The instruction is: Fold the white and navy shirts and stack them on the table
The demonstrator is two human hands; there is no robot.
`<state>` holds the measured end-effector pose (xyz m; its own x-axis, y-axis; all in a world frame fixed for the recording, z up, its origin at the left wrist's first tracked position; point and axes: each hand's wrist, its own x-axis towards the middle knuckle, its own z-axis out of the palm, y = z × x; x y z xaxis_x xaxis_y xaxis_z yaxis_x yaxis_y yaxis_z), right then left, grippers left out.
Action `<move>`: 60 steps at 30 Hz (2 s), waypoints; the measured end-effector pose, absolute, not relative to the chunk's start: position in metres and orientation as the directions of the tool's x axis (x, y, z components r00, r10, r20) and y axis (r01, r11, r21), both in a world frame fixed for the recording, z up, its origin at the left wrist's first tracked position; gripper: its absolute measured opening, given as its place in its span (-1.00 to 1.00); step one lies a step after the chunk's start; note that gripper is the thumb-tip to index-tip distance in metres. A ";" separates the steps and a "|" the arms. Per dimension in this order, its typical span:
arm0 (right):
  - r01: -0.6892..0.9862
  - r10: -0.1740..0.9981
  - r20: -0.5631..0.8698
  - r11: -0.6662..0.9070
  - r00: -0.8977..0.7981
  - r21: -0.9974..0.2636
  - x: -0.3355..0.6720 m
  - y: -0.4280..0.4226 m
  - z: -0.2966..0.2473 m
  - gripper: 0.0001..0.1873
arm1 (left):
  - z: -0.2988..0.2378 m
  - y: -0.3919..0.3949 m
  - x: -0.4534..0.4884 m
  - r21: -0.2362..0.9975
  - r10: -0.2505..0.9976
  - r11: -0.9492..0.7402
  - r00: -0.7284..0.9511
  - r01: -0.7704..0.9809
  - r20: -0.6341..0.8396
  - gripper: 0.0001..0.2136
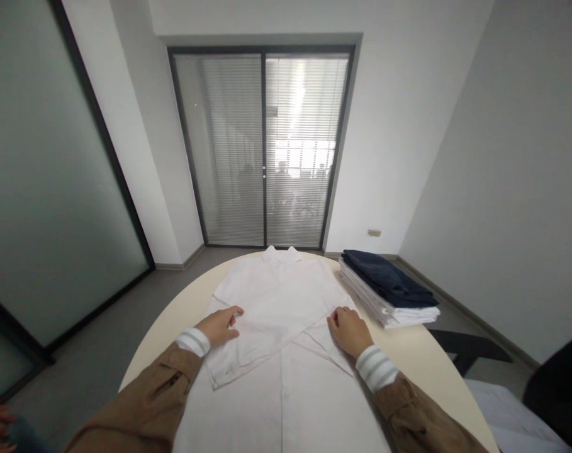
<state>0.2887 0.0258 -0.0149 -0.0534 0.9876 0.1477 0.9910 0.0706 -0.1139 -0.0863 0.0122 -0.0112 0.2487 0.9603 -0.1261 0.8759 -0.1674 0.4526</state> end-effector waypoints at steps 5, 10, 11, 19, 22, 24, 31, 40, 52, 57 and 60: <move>0.991 0.989 0.149 0.040 -0.020 -0.128 0.290 0.025 -0.014 -0.80 | -0.008 0.011 -0.084 0.362 0.956 -0.184 0.251 0.914 -0.149 -0.45; 0.988 0.985 0.172 0.046 -0.020 -0.145 0.290 0.022 -0.016 -0.81 | -0.004 0.006 -0.083 0.328 0.962 -0.171 0.230 0.929 -0.150 -0.44; 0.991 0.980 0.200 0.046 -0.020 -0.126 0.289 0.022 -0.016 -0.79 | -0.002 0.004 -0.082 0.305 0.963 -0.178 0.229 0.936 -0.140 -0.44; 0.857 0.867 0.325 0.460 -0.378 -0.232 0.280 0.016 -0.020 -0.44 | 0.008 -0.021 -0.033 0.254 0.878 -0.440 0.472 0.861 -0.081 -0.30; 0.816 0.865 0.158 0.501 -0.476 -0.287 0.278 0.013 -0.024 -0.33 | 0.005 -0.030 -0.014 0.232 0.821 -0.509 0.548 0.829 -0.160 -0.28; 0.827 0.876 0.070 0.475 -0.477 -0.301 0.278 0.012 -0.024 -0.31 | 0.003 -0.032 -0.009 0.209 0.815 -0.519 0.554 0.829 -0.171 -0.33; 0.830 0.865 -0.041 0.465 -0.499 -0.307 0.281 0.022 -0.018 -0.27 | -0.005 -0.031 -0.008 0.238 0.816 -0.521 0.560 0.820 -0.141 -0.45; 0.810 0.833 -0.046 0.522 -0.552 -0.268 0.290 0.049 -0.016 -0.22 | -0.018 -0.027 0.004 0.238 0.846 -0.490 0.523 0.839 -0.101 -0.40; 0.875 0.860 -0.171 0.458 -0.481 -0.158 0.264 0.050 0.002 -0.26 | -0.019 -0.041 0.005 0.228 0.843 -0.532 0.536 0.815 0.051 -0.54; 0.870 0.891 0.021 0.448 -0.454 -0.205 0.215 0.040 0.007 -0.32 | -0.020 -0.039 0.004 0.249 0.846 -0.521 0.532 0.816 0.029 -0.47; 0.883 0.907 -0.005 0.408 -0.421 -0.232 0.197 0.034 -0.008 -0.30 | -0.020 -0.039 0.003 0.260 0.857 -0.497 0.516 0.828 -0.006 -0.39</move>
